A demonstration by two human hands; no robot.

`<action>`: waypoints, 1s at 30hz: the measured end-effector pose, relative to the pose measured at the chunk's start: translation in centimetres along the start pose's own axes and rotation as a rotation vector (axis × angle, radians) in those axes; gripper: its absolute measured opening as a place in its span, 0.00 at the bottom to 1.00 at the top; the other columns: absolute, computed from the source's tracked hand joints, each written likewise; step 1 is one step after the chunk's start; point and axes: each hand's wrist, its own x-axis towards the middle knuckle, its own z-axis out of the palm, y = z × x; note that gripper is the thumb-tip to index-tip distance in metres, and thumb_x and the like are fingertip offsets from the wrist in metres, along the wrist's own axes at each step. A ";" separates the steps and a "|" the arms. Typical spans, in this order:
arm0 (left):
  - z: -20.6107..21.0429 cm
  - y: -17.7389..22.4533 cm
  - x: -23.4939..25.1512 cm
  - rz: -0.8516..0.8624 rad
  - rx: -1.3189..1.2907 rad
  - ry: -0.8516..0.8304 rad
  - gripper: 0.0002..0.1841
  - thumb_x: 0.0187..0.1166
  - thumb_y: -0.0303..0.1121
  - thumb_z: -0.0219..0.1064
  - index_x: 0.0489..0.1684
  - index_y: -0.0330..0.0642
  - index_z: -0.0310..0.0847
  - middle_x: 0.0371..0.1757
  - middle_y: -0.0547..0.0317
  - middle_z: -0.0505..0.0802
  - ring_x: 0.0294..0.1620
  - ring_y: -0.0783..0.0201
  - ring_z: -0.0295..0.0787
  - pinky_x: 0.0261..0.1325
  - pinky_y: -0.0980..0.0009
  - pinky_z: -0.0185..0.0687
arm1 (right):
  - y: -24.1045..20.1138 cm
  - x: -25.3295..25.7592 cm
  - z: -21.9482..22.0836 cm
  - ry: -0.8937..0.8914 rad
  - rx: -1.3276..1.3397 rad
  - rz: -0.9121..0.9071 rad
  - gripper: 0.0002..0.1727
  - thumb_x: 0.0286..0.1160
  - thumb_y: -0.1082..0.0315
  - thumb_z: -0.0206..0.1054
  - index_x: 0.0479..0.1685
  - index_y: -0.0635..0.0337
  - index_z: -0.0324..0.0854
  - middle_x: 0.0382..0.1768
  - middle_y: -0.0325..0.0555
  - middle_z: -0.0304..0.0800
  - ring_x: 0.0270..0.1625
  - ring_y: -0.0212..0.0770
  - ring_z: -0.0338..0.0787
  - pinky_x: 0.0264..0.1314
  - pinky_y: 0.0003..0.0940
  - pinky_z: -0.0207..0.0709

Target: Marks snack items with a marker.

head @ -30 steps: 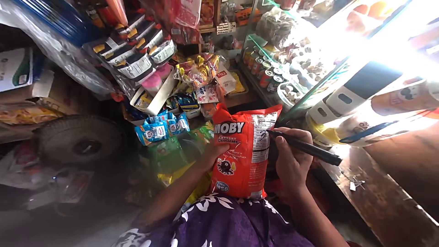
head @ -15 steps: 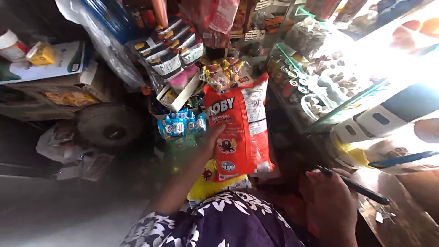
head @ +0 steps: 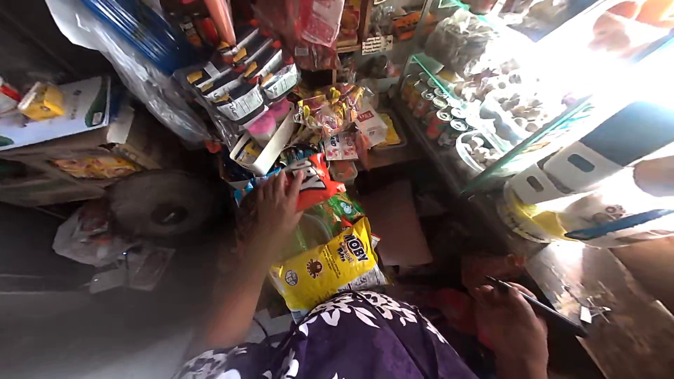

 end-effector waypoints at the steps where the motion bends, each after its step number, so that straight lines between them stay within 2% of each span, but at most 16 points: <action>1: 0.8 -0.1 -0.4 -0.011 0.029 -0.079 0.50 0.56 0.36 0.88 0.88 0.49 0.66 0.83 0.29 0.72 0.84 0.28 0.65 0.78 0.30 0.63 | 0.0 -0.1 0.2 -0.021 0.014 -0.005 0.13 0.86 0.68 0.46 0.43 0.48 0.78 0.24 0.32 0.92 0.29 0.32 0.93 0.40 0.30 0.91; 4: 2.1 0.5 -1.1 -0.045 0.058 -0.292 0.50 0.65 0.55 0.81 0.91 0.50 0.61 0.90 0.32 0.63 0.91 0.31 0.51 0.84 0.29 0.51 | 0.0 0.1 0.6 -0.035 0.038 -0.017 0.12 0.84 0.68 0.47 0.43 0.50 0.78 0.24 0.35 0.93 0.29 0.33 0.94 0.39 0.31 0.92; 6: 1.9 1.6 -1.2 -0.080 0.072 -0.417 0.49 0.72 0.65 0.70 0.94 0.54 0.55 0.93 0.37 0.57 0.95 0.36 0.41 0.88 0.28 0.38 | 0.2 0.1 0.6 -0.043 0.037 -0.020 0.10 0.83 0.68 0.49 0.43 0.50 0.78 0.25 0.35 0.92 0.29 0.33 0.93 0.40 0.31 0.91; 8: 1.6 2.1 -1.2 -0.067 0.055 -0.456 0.44 0.79 0.65 0.62 0.94 0.53 0.56 0.94 0.37 0.56 0.96 0.37 0.40 0.87 0.24 0.30 | 0.5 0.2 0.4 -0.066 0.036 -0.021 0.10 0.83 0.67 0.51 0.43 0.48 0.79 0.25 0.34 0.92 0.29 0.32 0.93 0.40 0.31 0.91; 9: 1.6 2.1 -1.3 -0.048 0.049 -0.445 0.42 0.81 0.64 0.61 0.93 0.52 0.59 0.94 0.38 0.57 0.96 0.37 0.41 0.86 0.24 0.31 | 0.6 0.2 0.4 -0.075 0.034 -0.022 0.11 0.83 0.67 0.51 0.43 0.48 0.80 0.25 0.34 0.92 0.29 0.32 0.93 0.40 0.30 0.91; 12: 1.2 1.8 -1.7 0.009 0.012 -0.372 0.36 0.81 0.56 0.65 0.88 0.51 0.68 0.91 0.38 0.63 0.94 0.35 0.47 0.85 0.24 0.37 | 1.0 0.0 0.2 -0.101 0.030 -0.014 0.12 0.82 0.69 0.51 0.41 0.48 0.81 0.26 0.35 0.94 0.29 0.33 0.94 0.39 0.30 0.91; 14: 0.9 1.6 -2.0 0.007 -0.023 -0.365 0.35 0.80 0.53 0.68 0.87 0.52 0.69 0.90 0.37 0.65 0.93 0.35 0.50 0.86 0.25 0.39 | 1.0 -0.2 0.3 -0.093 0.017 -0.002 0.14 0.83 0.70 0.48 0.41 0.47 0.81 0.26 0.35 0.94 0.29 0.32 0.94 0.39 0.29 0.91; 17: 0.6 1.3 -2.4 -0.005 -0.092 -0.400 0.35 0.80 0.46 0.72 0.89 0.53 0.67 0.89 0.35 0.66 0.92 0.34 0.53 0.85 0.29 0.49 | 1.0 -0.7 0.6 -0.071 -0.020 0.016 0.17 0.86 0.70 0.42 0.43 0.49 0.78 0.25 0.33 0.93 0.29 0.31 0.94 0.39 0.28 0.91; 20: 0.3 1.3 -2.5 -0.011 -0.116 -0.385 0.36 0.73 0.36 0.78 0.86 0.54 0.71 0.87 0.34 0.68 0.90 0.34 0.57 0.84 0.33 0.56 | 1.0 -0.9 1.1 -0.052 -0.038 0.034 0.19 0.89 0.71 0.38 0.43 0.49 0.77 0.24 0.31 0.92 0.28 0.29 0.92 0.38 0.27 0.90; 26: -0.3 1.2 -2.4 -0.029 -0.165 -0.357 0.37 0.76 0.42 0.76 0.88 0.50 0.67 0.88 0.35 0.67 0.91 0.36 0.55 0.86 0.32 0.52 | 1.3 -0.7 1.3 -0.083 -0.028 0.039 0.19 0.87 0.72 0.39 0.42 0.48 0.78 0.24 0.31 0.92 0.28 0.29 0.92 0.38 0.27 0.89; 30: -0.1 0.9 -2.5 -0.049 -0.172 -0.352 0.34 0.76 0.40 0.76 0.85 0.48 0.72 0.88 0.35 0.67 0.91 0.36 0.55 0.86 0.33 0.52 | 1.1 -0.9 1.7 -0.105 -0.016 0.044 0.18 0.87 0.72 0.40 0.42 0.50 0.79 0.25 0.32 0.92 0.27 0.30 0.92 0.37 0.26 0.89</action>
